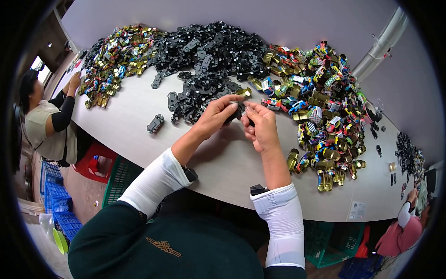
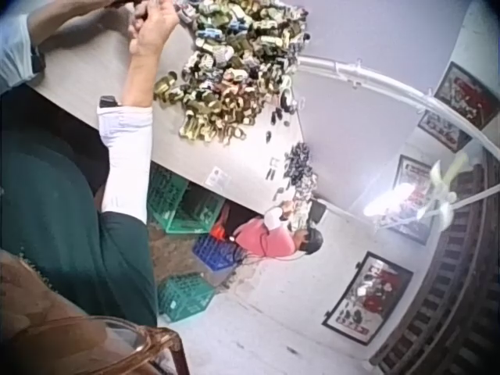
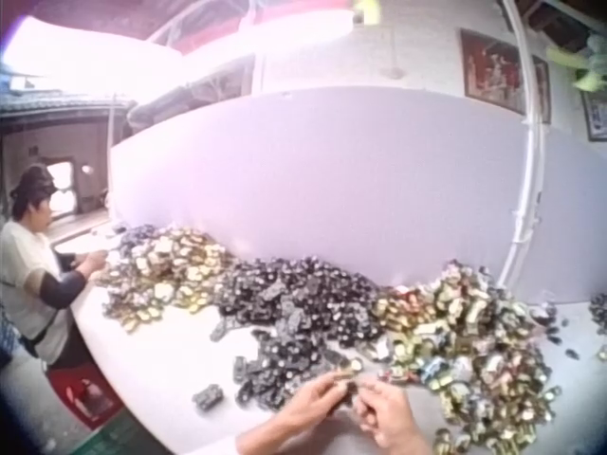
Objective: Assembling small toy car components at a workstation.
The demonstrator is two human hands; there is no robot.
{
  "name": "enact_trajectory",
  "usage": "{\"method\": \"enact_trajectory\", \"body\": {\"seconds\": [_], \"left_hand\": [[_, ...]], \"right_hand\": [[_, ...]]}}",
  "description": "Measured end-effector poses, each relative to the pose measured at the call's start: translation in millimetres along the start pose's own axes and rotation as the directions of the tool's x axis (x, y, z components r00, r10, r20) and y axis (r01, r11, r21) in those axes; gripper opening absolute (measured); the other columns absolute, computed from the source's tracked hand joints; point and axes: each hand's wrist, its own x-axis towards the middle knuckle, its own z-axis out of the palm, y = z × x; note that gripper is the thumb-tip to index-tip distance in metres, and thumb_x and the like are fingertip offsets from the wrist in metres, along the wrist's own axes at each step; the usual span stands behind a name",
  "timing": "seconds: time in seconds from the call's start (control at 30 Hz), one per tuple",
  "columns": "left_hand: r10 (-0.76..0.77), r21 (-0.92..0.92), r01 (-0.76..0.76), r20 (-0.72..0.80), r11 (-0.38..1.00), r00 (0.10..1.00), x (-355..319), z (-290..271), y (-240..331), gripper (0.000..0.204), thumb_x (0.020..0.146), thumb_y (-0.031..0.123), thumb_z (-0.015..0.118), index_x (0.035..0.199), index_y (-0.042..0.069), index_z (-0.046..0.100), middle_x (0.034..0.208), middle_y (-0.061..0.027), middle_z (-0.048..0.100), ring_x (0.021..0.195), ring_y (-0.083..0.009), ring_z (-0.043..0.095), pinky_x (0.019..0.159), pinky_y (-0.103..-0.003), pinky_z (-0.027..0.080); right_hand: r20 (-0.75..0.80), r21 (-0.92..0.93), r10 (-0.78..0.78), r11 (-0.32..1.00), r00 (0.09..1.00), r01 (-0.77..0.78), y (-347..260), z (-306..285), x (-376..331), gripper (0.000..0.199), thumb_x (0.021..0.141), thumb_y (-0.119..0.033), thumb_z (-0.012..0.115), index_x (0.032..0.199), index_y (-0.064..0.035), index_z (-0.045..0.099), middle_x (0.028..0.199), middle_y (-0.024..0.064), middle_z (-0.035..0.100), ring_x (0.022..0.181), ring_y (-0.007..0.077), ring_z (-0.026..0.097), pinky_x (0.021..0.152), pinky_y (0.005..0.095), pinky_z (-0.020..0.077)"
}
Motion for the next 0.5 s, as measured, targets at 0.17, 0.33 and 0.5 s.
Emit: {"method": "enact_trajectory", "body": {"seconds": [0.17, 0.33, 0.5], "left_hand": [[0.025, 0.098, -0.025, -0.004, 0.995, 1.0, -0.8, 7.3, -0.6, 0.017, 0.096, 0.016, 0.049, 0.109, 0.006, 0.056, 0.07, 0.0049, 0.053, 0.052, -0.0018, 0.041, 0.044, -0.019, 0.033], [0.065, 0.119, -0.063, -0.01, 0.991, 0.998, -3.3, 8.0, 1.5, 0.017, 0.096, 0.011, 0.047, 0.11, 0.005, 0.056, 0.067, 0.0043, 0.051, 0.052, -0.002, 0.039, 0.043, -0.02, 0.031], [0.149, 0.246, -0.137, -0.028, 0.96, 0.988, -4.6, 8.9, 2.9, 0.016, 0.091, 0.005, 0.053, 0.103, 0.001, 0.061, 0.07, -0.0056, 0.061, 0.058, -0.0098, 0.054, 0.054, -0.027, 0.044]], "right_hand": [[0.098, 0.143, 0.07, 0.986, 0.993, -0.084, 0.7, -10.4, 2.4, 0.012, 0.095, -0.014, 0.049, 0.091, -0.0028, 0.05, 0.066, 0.0031, 0.051, 0.043, 0.0038, 0.036, 0.033, 0.0173, 0.0244], [0.09, 0.149, 0.093, 0.983, 0.992, -0.106, 1.1, -9.3, 1.9, 0.014, 0.094, -0.014, 0.052, 0.085, -0.0039, 0.049, 0.066, 0.0029, 0.051, 0.043, 0.0037, 0.036, 0.034, 0.0168, 0.0246], [0.049, 0.052, 0.082, 0.995, 0.995, -0.085, 1.2, -4.7, 0.3, 0.014, 0.093, -0.013, 0.053, 0.083, -0.0044, 0.05, 0.064, 0.0023, 0.051, 0.041, 0.0036, 0.035, 0.033, 0.0175, 0.0229]]}}
